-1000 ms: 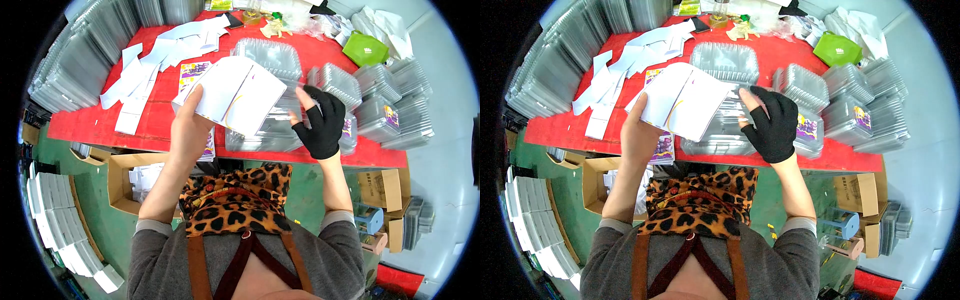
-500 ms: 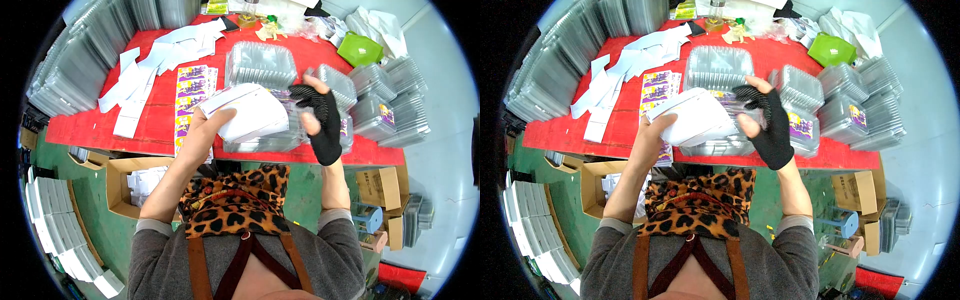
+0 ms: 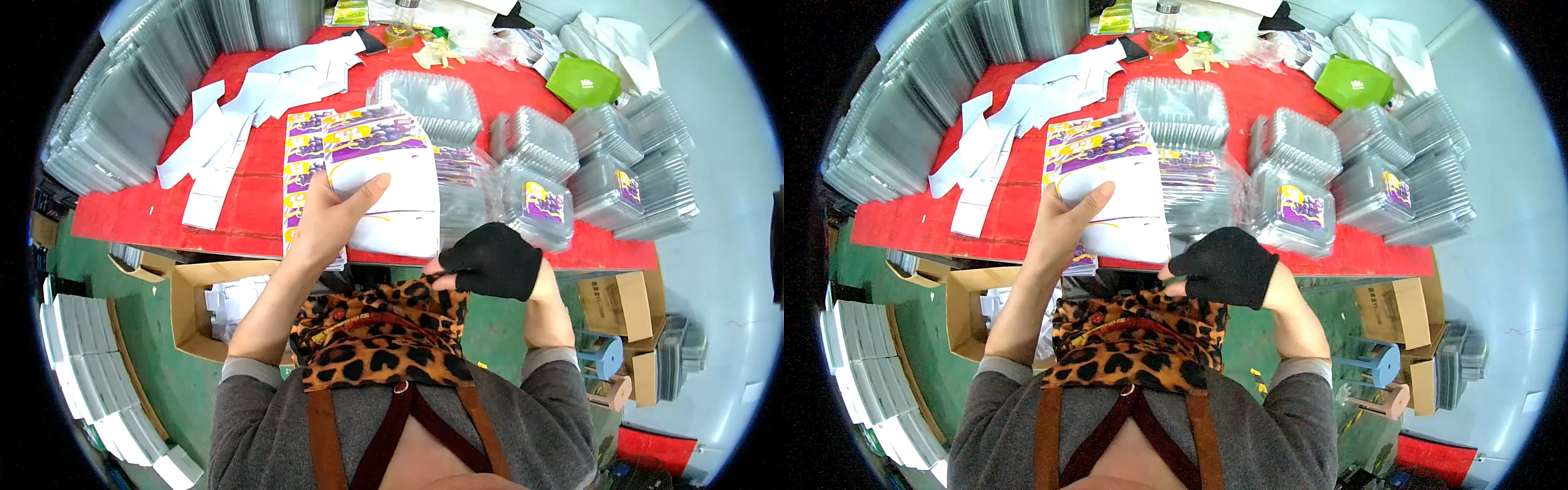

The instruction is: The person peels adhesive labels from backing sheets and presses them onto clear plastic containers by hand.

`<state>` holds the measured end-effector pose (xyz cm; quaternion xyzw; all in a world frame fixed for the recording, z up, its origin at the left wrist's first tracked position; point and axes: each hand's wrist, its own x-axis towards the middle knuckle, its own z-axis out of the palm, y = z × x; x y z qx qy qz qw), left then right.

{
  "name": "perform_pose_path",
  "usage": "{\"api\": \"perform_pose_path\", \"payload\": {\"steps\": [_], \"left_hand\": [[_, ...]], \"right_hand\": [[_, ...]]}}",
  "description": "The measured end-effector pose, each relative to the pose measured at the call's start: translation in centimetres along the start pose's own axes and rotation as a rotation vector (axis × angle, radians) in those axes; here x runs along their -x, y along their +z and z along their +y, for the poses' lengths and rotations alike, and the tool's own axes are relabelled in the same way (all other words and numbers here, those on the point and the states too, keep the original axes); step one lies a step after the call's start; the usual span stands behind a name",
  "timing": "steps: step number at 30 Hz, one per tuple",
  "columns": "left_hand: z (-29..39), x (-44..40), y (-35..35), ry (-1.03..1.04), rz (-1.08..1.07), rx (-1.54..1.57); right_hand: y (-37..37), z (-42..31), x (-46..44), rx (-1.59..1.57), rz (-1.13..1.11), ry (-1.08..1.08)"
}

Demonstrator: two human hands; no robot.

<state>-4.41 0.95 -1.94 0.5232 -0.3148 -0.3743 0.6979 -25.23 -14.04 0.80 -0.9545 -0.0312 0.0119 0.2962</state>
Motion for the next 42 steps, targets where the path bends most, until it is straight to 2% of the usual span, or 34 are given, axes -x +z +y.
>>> {"api": "perform_pose_path", "payload": {"steps": [2,4,7,11,14,15,18,20,23,25,26,28,29,30,31,32,33,35,37,38,40,42], "left_hand": [[0.2,0.3,-0.3,-0.060,-0.019,-0.026],[0.3,0.5,0.1,-0.040,0.007,-0.030],[-0.3,0.4,0.1,-0.003,0.003,-0.042],[-1.2,0.2,-0.4,0.089,-0.062,-0.143],[-0.8,0.1,-0.3,0.156,-0.094,-0.239],[-1.0,0.0,-0.3,0.146,-0.089,-0.241],[-1.3,-0.1,-0.3,0.154,-0.093,-0.297],[-0.7,0.1,-0.3,0.207,-0.119,-0.407],[-0.2,-0.1,-0.7,0.241,-0.144,-0.719],[-0.2,-0.1,-0.7,0.220,-0.152,-0.703],[-0.2,-0.2,-0.8,0.209,-0.156,-0.696],[0.9,0.0,-0.5,0.151,-0.145,-0.656],[1.2,0.0,-0.3,0.124,-0.138,-0.635],[0.7,-0.2,-0.7,0.087,-0.138,-0.501],[-0.2,-0.4,-1.4,0.052,-0.138,-0.366],[-0.6,-0.6,-1.7,0.018,-0.138,-0.231],[0.1,-0.7,-1.5,-0.073,-0.041,-0.072],[-1.9,-2.0,-3.5,0.018,0.010,0.071],[-0.1,-2.6,-2.8,-0.035,0.023,0.520],[1.7,-2.6,-2.2,-0.128,0.005,0.896],[1.7,-2.5,-2.5,-0.007,-0.150,0.989],[2.1,-2.1,-1.8,0.146,-0.291,1.012]], "right_hand": [[-1.1,-1.4,-0.8,-0.095,0.251,-0.034],[-2.2,-2.3,-2.0,0.057,0.594,-0.089],[-4.1,-2.4,-4.9,0.436,0.744,-0.170],[-3.7,-1.3,-7.4,0.493,0.693,-0.299],[-3.5,-1.1,-7.4,0.443,0.572,-0.224],[-3.2,-0.7,-7.5,0.435,0.594,-0.227],[-3.6,-0.9,-6.9,0.340,0.542,-0.171],[-4.2,-0.2,-6.7,0.158,0.478,-0.146],[-4.9,0.6,-6.8,-0.028,0.407,-0.127],[-5.6,0.6,-6.8,-0.048,0.370,-0.149],[-6.1,0.7,-6.3,-0.085,0.395,-0.088],[-7.3,0.8,-4.3,-0.420,0.577,0.029],[-7.6,1.3,-3.5,-0.392,0.791,-0.002],[-7.9,1.9,-2.5,-0.361,1.005,-0.033],[-8.2,3.0,-1.2,-0.195,1.181,-0.042],[-8.2,4.3,0.5,-0.069,1.273,-0.050],[-8.3,5.5,2.3,0.060,1.368,-0.045],[-5.8,6.8,4.7,-0.275,1.124,-0.345],[-4.0,4.8,4.4,-0.648,0.665,-0.639],[-2.8,3.6,3.4,-0.619,0.514,-0.655],[0.0,1.5,2.9,-0.403,0.509,-0.419],[2.6,1.4,1.9,0.157,0.568,-0.266]]}}
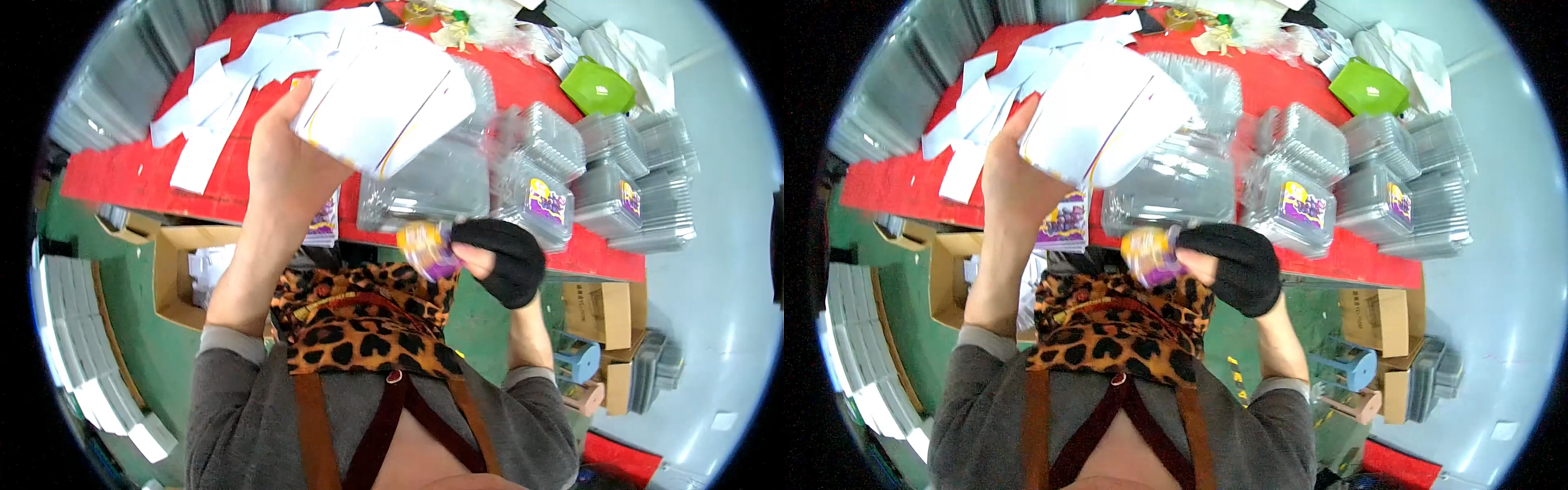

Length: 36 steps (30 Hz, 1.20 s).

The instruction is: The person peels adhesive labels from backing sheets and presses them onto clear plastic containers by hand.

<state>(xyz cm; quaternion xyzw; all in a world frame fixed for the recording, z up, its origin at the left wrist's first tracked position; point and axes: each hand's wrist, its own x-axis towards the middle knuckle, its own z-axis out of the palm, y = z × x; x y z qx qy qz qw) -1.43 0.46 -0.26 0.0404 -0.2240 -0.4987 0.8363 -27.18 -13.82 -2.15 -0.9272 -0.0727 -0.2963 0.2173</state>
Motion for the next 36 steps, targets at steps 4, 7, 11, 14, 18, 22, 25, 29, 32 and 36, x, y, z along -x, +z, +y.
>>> {"api": "perform_pose_path", "payload": {"steps": [4,7,11,14,18,22,25,29,32,36], "left_hand": [[-0.3,-0.3,1.5,0.006,0.248,-0.099],[-0.3,-0.7,2.1,0.010,0.371,-0.005],[-0.4,-0.8,1.1,0.007,0.333,0.018],[-0.4,-0.9,1.3,0.003,0.358,-0.002],[-0.4,-1.0,1.1,-0.004,0.370,0.005],[-0.5,-0.8,0.7,0.006,0.334,-0.017],[-0.4,-1.1,0.7,-0.011,0.346,0.001],[-0.5,-0.7,1.6,0.001,0.363,-0.029],[-0.5,-0.4,1.3,-0.011,0.381,-0.039],[-0.5,-0.3,1.1,-0.014,0.396,-0.014]], "right_hand": [[2.5,2.0,0.3,0.332,0.059,-0.093],[3.4,4.2,0.0,0.416,0.137,-0.106],[3.8,5.4,-1.5,0.406,0.142,-0.098],[3.8,5.3,-2.4,0.381,0.076,-0.042],[4.4,6.3,-1.9,0.351,0.057,0.014],[4.1,6.1,-1.6,0.170,-0.172,0.231],[2.8,4.9,-2.8,0.082,-0.297,0.330],[3.8,3.0,-3.4,0.212,-0.278,0.201],[4.0,2.7,-3.1,0.260,-0.262,0.187],[3.7,3.6,-1.9,0.244,-0.296,0.267]]}}
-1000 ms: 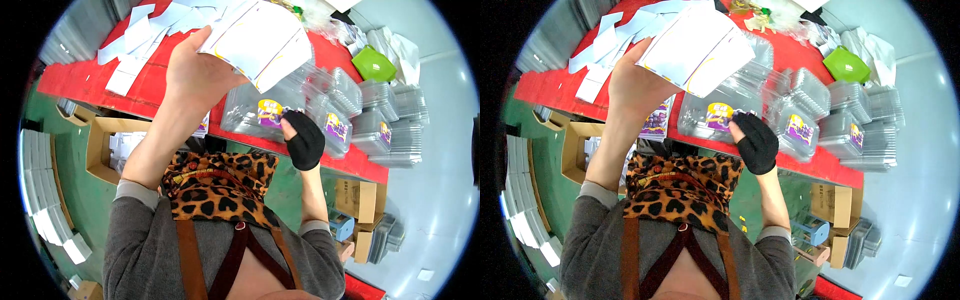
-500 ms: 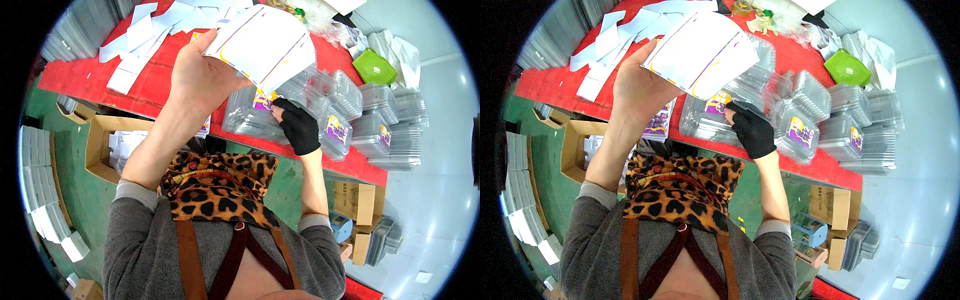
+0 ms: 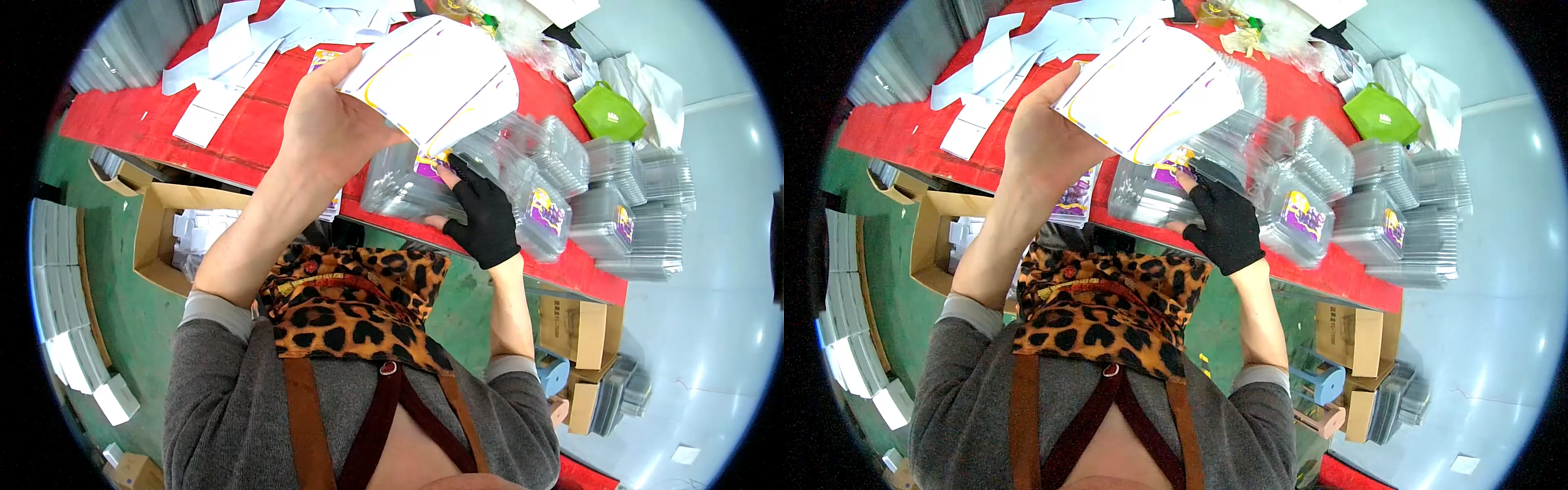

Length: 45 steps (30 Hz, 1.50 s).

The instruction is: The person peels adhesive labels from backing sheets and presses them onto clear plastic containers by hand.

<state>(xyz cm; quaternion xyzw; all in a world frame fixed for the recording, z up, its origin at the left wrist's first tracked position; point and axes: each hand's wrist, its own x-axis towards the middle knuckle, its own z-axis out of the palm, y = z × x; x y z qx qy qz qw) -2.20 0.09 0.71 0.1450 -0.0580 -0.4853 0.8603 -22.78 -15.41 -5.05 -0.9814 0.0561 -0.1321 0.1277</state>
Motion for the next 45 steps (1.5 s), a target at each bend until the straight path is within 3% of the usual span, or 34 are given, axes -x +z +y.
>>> {"api": "perform_pose_path", "payload": {"steps": [7,10,13,19,22,24,26,29,32,34,36,38,40,42,45], "left_hand": [[0.0,0.3,0.4,0.001,0.009,-0.028],[0.1,-0.1,-0.3,-0.021,-0.025,-0.025],[0.1,0.0,-0.4,-0.028,-0.006,-0.049],[0.0,1.2,-1.5,0.134,0.144,-0.376],[0.0,2.8,-1.5,0.187,0.328,-0.470],[-1.0,3.4,-2.4,0.249,0.317,-0.544],[-2.2,3.1,-3.3,0.221,0.287,-0.248],[-2.8,2.9,-3.6,0.208,0.191,-0.314],[-2.7,2.7,-3.7,0.185,0.114,-0.325],[-2.7,3.0,-3.2,0.142,0.126,-0.422],[-2.6,3.3,-3.0,0.113,0.131,-0.516],[-2.6,3.5,-3.0,0.096,0.124,-0.608],[-2.3,3.7,-2.7,0.069,0.097,-0.655],[-2.1,3.8,-2.5,0.061,0.076,-0.687],[-1.7,3.8,-2.1,0.056,0.085,-0.665]], "right_hand": [[-0.4,0.3,0.5,-0.024,-0.013,0.087],[-0.9,0.0,0.3,0.024,0.040,0.027],[-0.7,0.6,0.1,0.050,0.272,-0.146],[-0.3,1.5,1.2,0.292,0.475,-0.273],[-0.4,1.8,1.9,0.304,0.525,-0.277],[-0.2,1.4,1.5,0.329,0.589,-0.337],[-0.3,1.2,1.2,0.326,0.575,-0.361],[-1.3,0.0,1.0,0.085,0.512,-0.208],[-0.4,0.7,1.9,0.004,0.823,-0.086],[-1.7,-0.6,1.6,0.023,0.917,-0.056],[-2.1,-0.9,0.3,0.033,0.983,-0.269],[-3.4,-2.1,0.6,0.174,0.818,-0.355],[-4.4,-4.5,1.0,0.257,0.557,-0.151],[-5.7,-4.3,-0.6,0.188,0.418,-0.511],[-5.4,-5.0,-0.6,0.076,0.270,-0.518]]}}
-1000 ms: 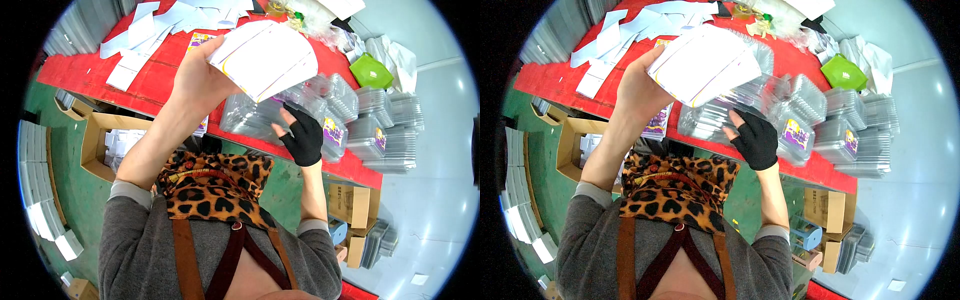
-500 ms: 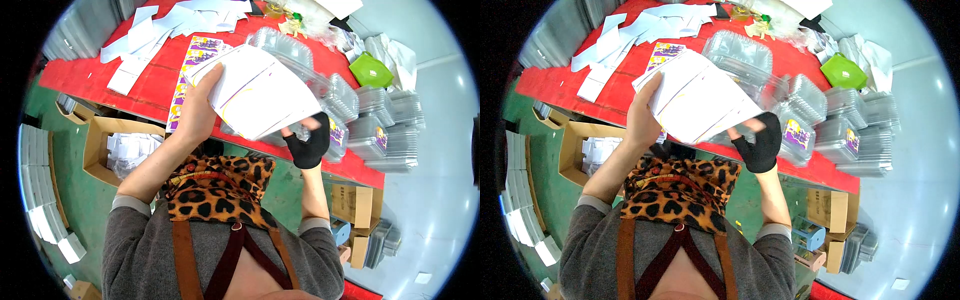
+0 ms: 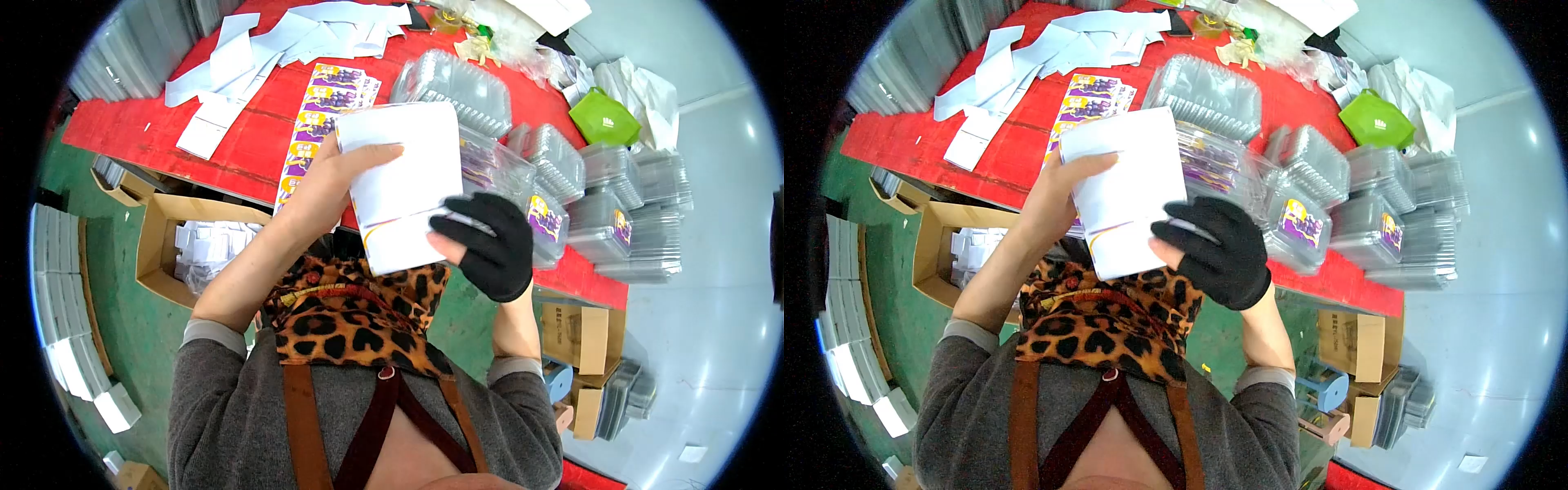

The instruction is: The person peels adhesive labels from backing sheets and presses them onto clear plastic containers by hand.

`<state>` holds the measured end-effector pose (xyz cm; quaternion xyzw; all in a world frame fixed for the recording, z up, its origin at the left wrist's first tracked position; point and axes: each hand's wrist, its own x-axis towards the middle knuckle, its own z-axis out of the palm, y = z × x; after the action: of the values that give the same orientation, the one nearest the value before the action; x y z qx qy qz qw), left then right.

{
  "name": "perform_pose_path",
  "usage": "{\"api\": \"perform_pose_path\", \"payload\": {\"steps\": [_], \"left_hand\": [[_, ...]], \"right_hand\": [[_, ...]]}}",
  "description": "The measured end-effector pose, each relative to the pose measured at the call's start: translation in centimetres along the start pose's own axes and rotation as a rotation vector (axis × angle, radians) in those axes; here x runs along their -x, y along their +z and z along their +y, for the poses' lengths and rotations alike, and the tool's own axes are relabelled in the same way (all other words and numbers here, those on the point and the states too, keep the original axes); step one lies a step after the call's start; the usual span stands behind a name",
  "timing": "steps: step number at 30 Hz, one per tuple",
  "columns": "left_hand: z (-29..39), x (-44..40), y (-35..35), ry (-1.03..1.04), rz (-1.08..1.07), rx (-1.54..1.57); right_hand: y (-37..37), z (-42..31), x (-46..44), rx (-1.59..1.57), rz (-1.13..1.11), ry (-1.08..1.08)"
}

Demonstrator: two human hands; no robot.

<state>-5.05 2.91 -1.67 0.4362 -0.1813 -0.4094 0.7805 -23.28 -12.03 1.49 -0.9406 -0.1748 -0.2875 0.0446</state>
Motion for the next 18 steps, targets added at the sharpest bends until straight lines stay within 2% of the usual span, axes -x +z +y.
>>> {"api": "perform_pose_path", "payload": {"steps": [2,5,6,9,10,13,15,18], "left_hand": [[0.8,-0.1,0.2,-0.053,0.034,0.077],[-0.1,-0.6,-0.2,-0.007,-0.015,0.066],[-0.3,-0.8,-0.7,-0.045,-0.054,-0.006],[-1.0,-0.9,-0.5,-0.018,-0.074,-0.078],[-0.9,-0.8,-0.3,0.004,-0.085,-0.082],[-1.0,-0.8,-0.3,0.003,-0.116,-0.127],[-0.7,-0.6,-0.4,-0.036,-0.146,-0.193],[-1.1,-0.4,-0.4,0.032,-0.188,-0.296]], "right_hand": [[1.0,0.3,1.2,-0.107,-0.152,-0.078],[2.6,-0.8,2.0,-0.289,-0.326,0.057],[2.9,-0.7,2.0,-0.238,-0.311,-0.045],[2.2,-1.2,1.1,-0.454,-0.333,0.080],[2.0,-1.1,0.7,-0.465,-0.195,0.076],[0.9,-0.4,-1.5,0.070,0.096,0.097],[0.0,-0.5,-3.8,0.222,0.060,0.232],[0.8,0.5,-4.7,0.123,0.018,0.321]]}}
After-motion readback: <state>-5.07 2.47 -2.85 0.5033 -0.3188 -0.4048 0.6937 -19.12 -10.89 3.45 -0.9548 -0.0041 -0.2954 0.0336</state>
